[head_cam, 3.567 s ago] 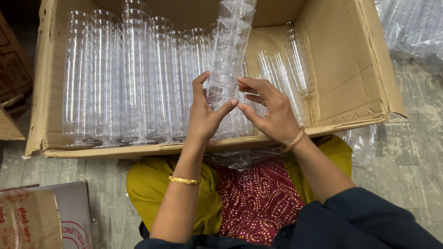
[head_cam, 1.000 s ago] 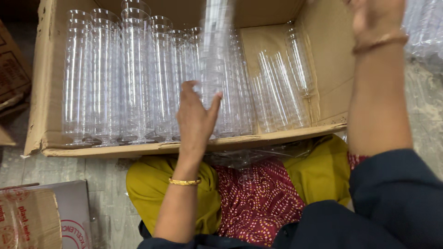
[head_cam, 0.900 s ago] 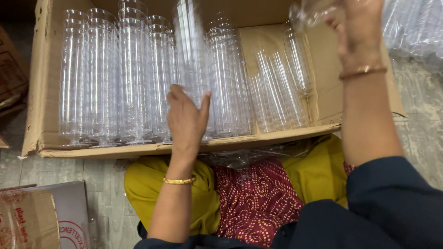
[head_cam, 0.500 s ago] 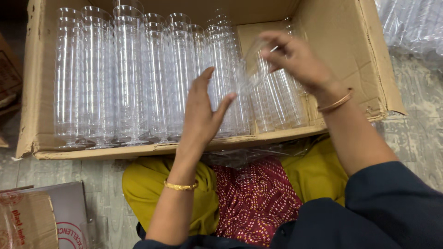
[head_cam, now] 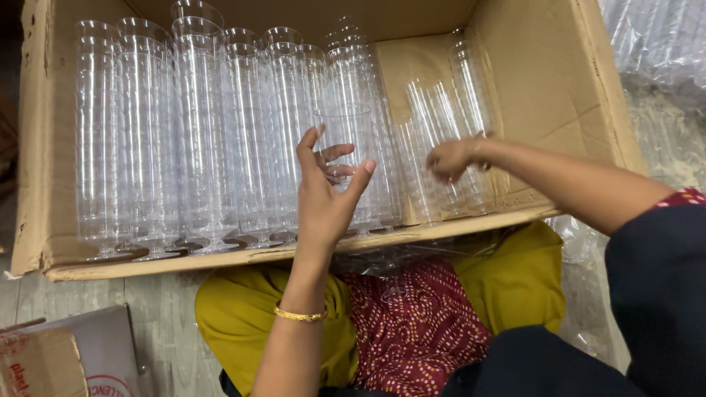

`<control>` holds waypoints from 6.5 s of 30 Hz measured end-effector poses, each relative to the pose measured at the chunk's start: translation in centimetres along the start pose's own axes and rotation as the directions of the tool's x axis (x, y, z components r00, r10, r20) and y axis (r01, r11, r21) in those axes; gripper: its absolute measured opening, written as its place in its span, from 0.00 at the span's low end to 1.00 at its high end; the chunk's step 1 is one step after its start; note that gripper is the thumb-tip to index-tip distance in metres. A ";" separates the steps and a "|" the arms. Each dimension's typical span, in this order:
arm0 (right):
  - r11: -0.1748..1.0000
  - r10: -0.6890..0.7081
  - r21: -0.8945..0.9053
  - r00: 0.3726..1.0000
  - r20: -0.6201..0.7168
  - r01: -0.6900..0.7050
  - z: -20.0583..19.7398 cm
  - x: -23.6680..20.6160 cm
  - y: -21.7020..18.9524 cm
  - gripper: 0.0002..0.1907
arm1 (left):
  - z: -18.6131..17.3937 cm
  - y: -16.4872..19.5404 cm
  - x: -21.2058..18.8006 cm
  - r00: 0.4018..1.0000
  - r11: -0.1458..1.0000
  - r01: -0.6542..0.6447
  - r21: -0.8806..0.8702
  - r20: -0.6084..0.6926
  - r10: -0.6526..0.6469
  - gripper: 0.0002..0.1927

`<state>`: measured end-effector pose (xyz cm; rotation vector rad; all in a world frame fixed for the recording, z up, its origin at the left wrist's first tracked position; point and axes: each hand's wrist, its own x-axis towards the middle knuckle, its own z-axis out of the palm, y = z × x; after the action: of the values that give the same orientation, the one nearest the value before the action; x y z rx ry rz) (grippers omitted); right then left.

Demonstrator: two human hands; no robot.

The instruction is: The person sits on the floor and repeatedly picks up stacks of clear plastic glasses from a cardboard box. They place the stacks into a second cardboard box, arranging them in neat rows. The person continues this process, moving glasses from one box to another.

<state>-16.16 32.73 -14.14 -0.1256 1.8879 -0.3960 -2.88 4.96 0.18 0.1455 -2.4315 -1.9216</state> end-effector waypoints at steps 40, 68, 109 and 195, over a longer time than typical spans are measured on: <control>0.433 -0.345 0.878 0.937 -0.049 0.205 7.2 10.0 1.1 0.47 | -0.4 -0.4 2.0 0.997 0.988 -0.078 -0.130 0.001 0.078 0.47; 0.987 -0.143 -0.058 0.635 -0.759 0.153 4.7 -15.3 -1.8 0.55 | 0.1 -1.3 -1.8 1.000 0.998 -0.004 -0.066 0.030 0.006 0.44; 0.293 -0.539 0.219 0.350 -0.766 0.931 8.0 -13.0 -12.9 0.52 | -0.2 -0.5 -2.7 0.981 0.994 0.054 -0.091 0.191 -0.036 0.42; 0.665 -0.409 -0.486 -0.269 -0.872 0.566 2.0 -19.0 -12.3 0.25 | -0.4 -0.8 -1.9 0.972 0.987 0.038 -0.156 0.234 0.000 0.54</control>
<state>-8.95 25.99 6.35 -0.8055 3.2378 -1.5933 -0.95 4.54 -0.42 -0.0669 -2.4030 -2.2487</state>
